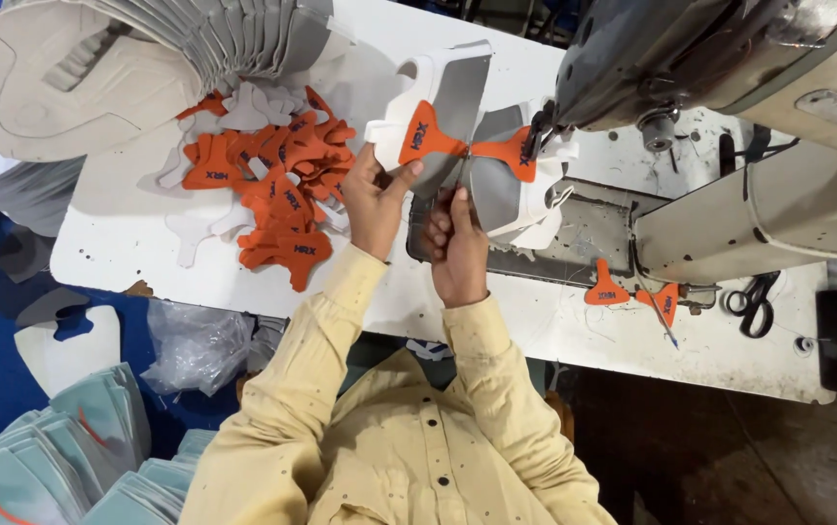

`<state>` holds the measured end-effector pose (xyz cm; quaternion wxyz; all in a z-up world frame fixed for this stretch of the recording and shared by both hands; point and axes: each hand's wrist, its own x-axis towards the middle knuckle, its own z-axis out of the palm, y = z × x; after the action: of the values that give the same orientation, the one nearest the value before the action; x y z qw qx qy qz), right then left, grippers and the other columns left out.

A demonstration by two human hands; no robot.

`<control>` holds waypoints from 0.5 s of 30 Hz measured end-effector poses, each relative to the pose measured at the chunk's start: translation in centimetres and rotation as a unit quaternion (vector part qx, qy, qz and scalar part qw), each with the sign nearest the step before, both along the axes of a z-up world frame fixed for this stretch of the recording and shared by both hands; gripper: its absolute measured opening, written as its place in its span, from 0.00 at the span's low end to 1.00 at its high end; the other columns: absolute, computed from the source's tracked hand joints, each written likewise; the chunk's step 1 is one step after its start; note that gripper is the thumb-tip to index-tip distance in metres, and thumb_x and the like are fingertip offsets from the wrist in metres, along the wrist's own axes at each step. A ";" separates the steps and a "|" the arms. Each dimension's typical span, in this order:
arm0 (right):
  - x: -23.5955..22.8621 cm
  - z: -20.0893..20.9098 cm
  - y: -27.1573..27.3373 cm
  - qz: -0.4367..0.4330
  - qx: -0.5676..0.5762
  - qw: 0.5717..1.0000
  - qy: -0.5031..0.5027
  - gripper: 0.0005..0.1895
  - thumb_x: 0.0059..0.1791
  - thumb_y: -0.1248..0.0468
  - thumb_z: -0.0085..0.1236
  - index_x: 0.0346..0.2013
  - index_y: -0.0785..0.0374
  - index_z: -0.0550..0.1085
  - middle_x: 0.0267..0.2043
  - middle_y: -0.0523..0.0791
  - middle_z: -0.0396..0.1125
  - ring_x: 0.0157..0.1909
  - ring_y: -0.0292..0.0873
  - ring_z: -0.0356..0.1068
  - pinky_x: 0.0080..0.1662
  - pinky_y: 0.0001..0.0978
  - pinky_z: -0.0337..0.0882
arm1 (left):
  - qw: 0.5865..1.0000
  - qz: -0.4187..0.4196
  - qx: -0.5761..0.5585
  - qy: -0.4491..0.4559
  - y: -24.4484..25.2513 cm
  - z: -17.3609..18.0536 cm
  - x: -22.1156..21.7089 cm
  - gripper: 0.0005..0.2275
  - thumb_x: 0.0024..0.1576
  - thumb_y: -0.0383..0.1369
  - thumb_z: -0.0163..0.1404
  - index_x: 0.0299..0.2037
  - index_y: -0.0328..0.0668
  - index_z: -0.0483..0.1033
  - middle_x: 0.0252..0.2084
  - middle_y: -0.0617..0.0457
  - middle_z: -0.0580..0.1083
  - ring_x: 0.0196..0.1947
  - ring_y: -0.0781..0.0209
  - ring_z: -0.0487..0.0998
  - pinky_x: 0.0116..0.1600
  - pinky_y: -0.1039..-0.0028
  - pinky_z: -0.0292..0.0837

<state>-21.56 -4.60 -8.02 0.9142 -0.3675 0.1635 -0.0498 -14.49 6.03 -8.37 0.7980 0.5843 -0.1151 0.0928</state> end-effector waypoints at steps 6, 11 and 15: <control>0.5 1.1 -0.5 0.013 0.031 0.999 -0.009 0.15 0.59 0.50 0.44 0.41 0.57 0.69 0.25 0.35 0.52 0.24 0.30 0.47 0.25 0.22 0.47 | 1.000 -0.020 -0.003 0.004 0.0 -0.7 -0.4 0.11 0.60 0.27 0.61 0.48 0.33 0.74 0.39 0.58 0.77 0.35 0.74 0.72 0.42 0.81 0.69; -0.6 -1.6 -0.8 0.017 0.025 0.999 -0.014 0.16 0.60 0.49 0.44 0.36 0.56 0.67 0.24 0.34 0.51 0.21 0.29 0.44 0.22 0.22 0.44 | 1.000 0.007 0.013 -0.021 1.3 -0.5 -1.0 0.12 0.61 0.29 0.62 0.49 0.33 0.74 0.40 0.57 0.76 0.36 0.72 0.72 0.42 0.79 0.69; -5.4 -4.7 -1.7 0.103 -0.119 0.987 0.020 0.17 0.61 0.52 0.45 0.33 0.59 0.63 0.25 0.37 0.54 0.23 0.32 0.49 0.26 0.26 0.52 | 0.996 0.016 0.070 -0.059 1.7 3.3 0.1 0.14 0.61 0.33 0.59 0.53 0.36 0.75 0.42 0.58 0.76 0.36 0.70 0.74 0.41 0.78 0.69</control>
<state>-26.93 -6.30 -12.74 0.8606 -0.4897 0.1356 0.0328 -14.44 7.74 -5.04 0.7455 0.6338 -0.1588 0.1312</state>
